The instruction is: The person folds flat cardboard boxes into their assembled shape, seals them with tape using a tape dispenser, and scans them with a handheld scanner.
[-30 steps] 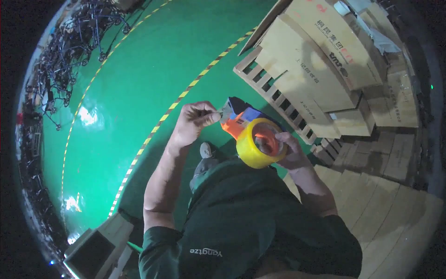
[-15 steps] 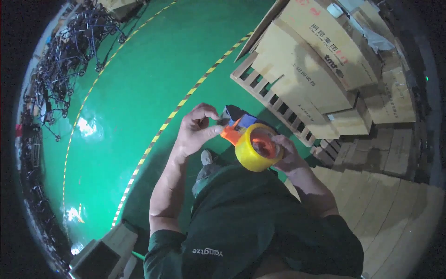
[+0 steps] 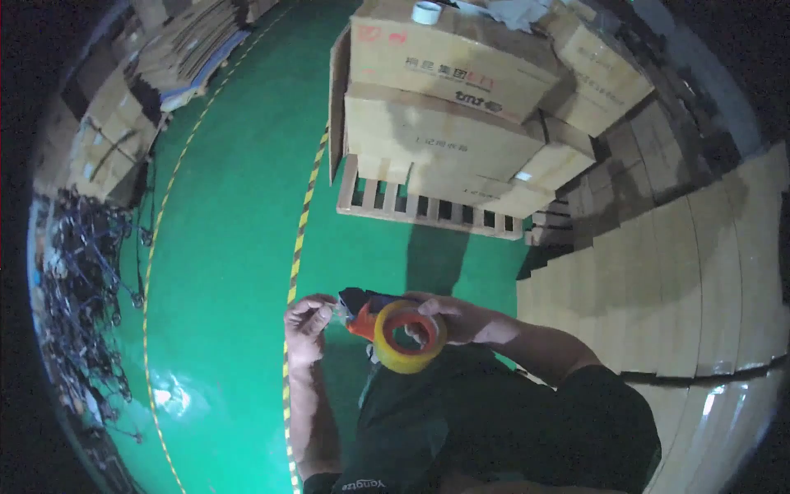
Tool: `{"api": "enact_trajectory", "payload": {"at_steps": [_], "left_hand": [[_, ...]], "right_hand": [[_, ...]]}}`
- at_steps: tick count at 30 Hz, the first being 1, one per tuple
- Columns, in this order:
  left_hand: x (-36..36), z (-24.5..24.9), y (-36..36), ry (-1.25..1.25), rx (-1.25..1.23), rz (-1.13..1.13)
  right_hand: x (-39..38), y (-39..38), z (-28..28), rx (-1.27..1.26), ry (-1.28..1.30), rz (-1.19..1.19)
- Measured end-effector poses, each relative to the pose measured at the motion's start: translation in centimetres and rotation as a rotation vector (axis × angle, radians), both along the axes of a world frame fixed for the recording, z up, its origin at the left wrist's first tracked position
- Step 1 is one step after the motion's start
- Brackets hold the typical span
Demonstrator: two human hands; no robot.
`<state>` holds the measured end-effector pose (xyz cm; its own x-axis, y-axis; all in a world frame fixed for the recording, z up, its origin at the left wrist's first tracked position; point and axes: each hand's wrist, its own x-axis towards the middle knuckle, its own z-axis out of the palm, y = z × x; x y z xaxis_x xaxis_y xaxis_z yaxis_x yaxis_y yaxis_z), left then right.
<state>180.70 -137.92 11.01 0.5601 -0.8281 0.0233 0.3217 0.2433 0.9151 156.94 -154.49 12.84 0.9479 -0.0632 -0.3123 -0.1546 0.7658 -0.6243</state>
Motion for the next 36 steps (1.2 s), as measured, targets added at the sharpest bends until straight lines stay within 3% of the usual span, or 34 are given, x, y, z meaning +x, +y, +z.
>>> {"api": "enact_trajectory", "payload": {"at_steps": [4, 8, 11, 14, 17, 20, 23, 26, 29, 32, 35, 36], "left_hand": [[0.9, 0.2, -6.5, 0.062, 0.098, -0.074], [4.6, -1.4, -13.9, 0.146, 0.144, 0.011], [6.8, -3.3, -19.2, -0.028, 0.254, 0.11], [6.9, -3.4, -24.3, 0.108, 0.3, 0.152], [7.3, -1.8, -30.7, 0.088, 0.289, 0.197], [10.2, 0.0, -38.3, -0.256, 0.124, 0.125], [12.7, 7.3, -48.7, -0.441, 0.395, 0.22], [17.9, 10.6, -58.8, -0.834, 0.397, 0.306], [21.9, 12.3, -68.1, -0.935, 0.255, 0.365], [25.5, 11.5, -74.8, -1.097, 0.304, 0.339], [28.1, 11.3, -75.3, -1.2, 0.149, 0.283], [28.7, 11.8, -73.5, -1.126, 0.182, 0.379]], "right_hand": [[0.7, -4.4, 0.6, 0.271, 0.147, -0.08], [1.1, -15.5, -1.7, 0.439, 0.137, -0.225], [3.3, -28.4, 3.4, 0.237, 0.167, -0.452], [7.4, -40.9, 13.0, -0.214, 0.13, -0.679], [8.4, -56.1, 14.7, -0.487, -0.03, -0.74], [8.2, -68.7, 12.8, -0.721, 0.097, -0.814], [7.7, -72.8, 12.3, -1.117, 0.459, -0.771], [6.7, -75.2, 10.4, -1.42, 0.779, -0.754], [5.3, -74.9, 9.5, -1.429, 0.674, -0.959], [1.5, -74.7, 8.2, -1.651, 0.783, -0.931], [0.3, -67.9, 10.7, -1.332, 0.648, -1.247], [-1.1, -65.7, 10.0, -1.288, 0.657, -1.312]]}}
